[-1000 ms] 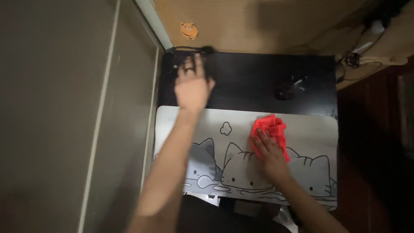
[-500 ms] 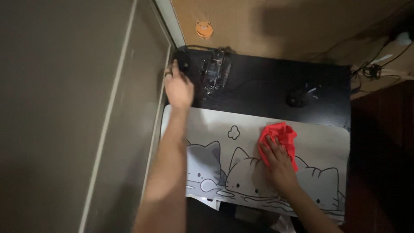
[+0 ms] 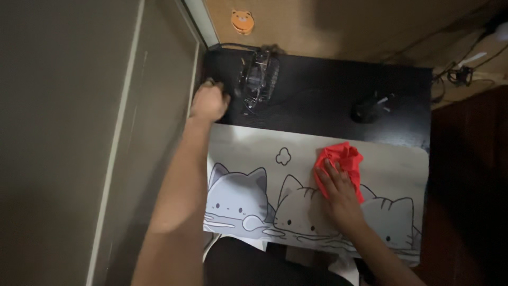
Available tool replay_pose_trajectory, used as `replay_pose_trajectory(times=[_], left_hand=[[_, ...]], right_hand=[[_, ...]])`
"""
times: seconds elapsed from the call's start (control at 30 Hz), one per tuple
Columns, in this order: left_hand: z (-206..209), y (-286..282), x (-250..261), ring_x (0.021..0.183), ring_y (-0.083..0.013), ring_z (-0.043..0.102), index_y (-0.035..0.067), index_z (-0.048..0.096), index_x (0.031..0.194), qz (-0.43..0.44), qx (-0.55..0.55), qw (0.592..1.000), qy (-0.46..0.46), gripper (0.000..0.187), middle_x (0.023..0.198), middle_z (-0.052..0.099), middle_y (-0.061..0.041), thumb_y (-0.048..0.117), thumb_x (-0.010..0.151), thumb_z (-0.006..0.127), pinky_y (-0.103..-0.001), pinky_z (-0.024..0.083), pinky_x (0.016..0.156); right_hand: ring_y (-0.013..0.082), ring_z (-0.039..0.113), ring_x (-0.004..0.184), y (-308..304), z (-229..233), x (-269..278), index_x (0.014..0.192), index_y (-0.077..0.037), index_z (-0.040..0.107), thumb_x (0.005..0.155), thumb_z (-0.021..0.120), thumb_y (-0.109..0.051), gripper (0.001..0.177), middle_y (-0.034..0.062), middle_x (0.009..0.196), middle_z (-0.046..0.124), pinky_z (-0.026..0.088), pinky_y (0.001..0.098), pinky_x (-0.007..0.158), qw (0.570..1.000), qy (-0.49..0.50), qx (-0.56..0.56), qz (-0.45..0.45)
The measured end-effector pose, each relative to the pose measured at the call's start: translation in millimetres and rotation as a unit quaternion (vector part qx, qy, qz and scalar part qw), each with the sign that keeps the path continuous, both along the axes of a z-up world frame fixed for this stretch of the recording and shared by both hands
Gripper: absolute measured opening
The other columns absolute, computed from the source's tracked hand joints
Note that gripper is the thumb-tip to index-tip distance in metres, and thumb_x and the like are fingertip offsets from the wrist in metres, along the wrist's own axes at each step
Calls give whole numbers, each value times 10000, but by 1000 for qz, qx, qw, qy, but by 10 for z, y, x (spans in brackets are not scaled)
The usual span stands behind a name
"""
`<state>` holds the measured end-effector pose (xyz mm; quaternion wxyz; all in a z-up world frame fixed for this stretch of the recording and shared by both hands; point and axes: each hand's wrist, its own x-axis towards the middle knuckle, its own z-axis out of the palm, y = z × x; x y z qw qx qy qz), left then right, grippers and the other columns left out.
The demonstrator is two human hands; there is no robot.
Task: The person cleans a desk area using a red cloth. They wipe a laptop cooling pad, a keyboard, a mouse, a desk mat, a wall-mounted shelf, and wall art. The person moves the keyboard and mouse aside to clean the mat, then returns them to the desk.
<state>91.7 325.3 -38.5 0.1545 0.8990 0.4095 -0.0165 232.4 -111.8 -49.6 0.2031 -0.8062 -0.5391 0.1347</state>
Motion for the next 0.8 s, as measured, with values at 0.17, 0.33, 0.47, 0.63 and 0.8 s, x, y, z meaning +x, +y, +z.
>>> replay_pose_trajectory(times=[0.17,0.33,0.47,0.63,0.8], left_hand=[[128,-187,-133,1223,-413,564,63,651,1168,-56,59,996,22,487,1294,609,-209,200,720,782,-478,472,1009],[-118,-209,-312,1163,-398,629,21,590,1202,-4,113,990,-80,393,1192,663,-202,16,813,638,-500,497,1020],[1,-488,-525,1099,-441,633,15,543,1291,124,27,970,-209,369,1146,651,-239,-9,923,561,-527,496,970],[308,-1097,-880,1146,-456,606,58,598,1262,77,114,970,-202,336,1272,606,-275,34,927,610,-504,505,986],[308,-1493,-1414,1239,-428,541,33,632,1168,-4,74,996,-57,477,1322,585,-241,125,708,719,-482,459,1007]], right_hand=[[371,248,1542,12,-57,0,1515,-171,428,797,572,21,757,114,1658,287,238,572,1216,1000,-5,-10,-4],[395,238,1536,75,-48,16,1506,-167,431,790,584,12,753,119,1635,296,224,579,1222,1000,-20,4,6],[397,247,1531,21,10,-14,1503,-164,433,773,588,7,766,111,1640,305,237,569,1213,1000,0,21,6],[398,258,1522,38,72,-33,1491,-161,433,786,607,-9,741,116,1634,306,233,573,1217,1000,-2,25,5],[405,254,1526,45,83,-8,1494,-146,426,750,607,11,782,133,1633,302,227,581,1216,1000,-9,20,16]])
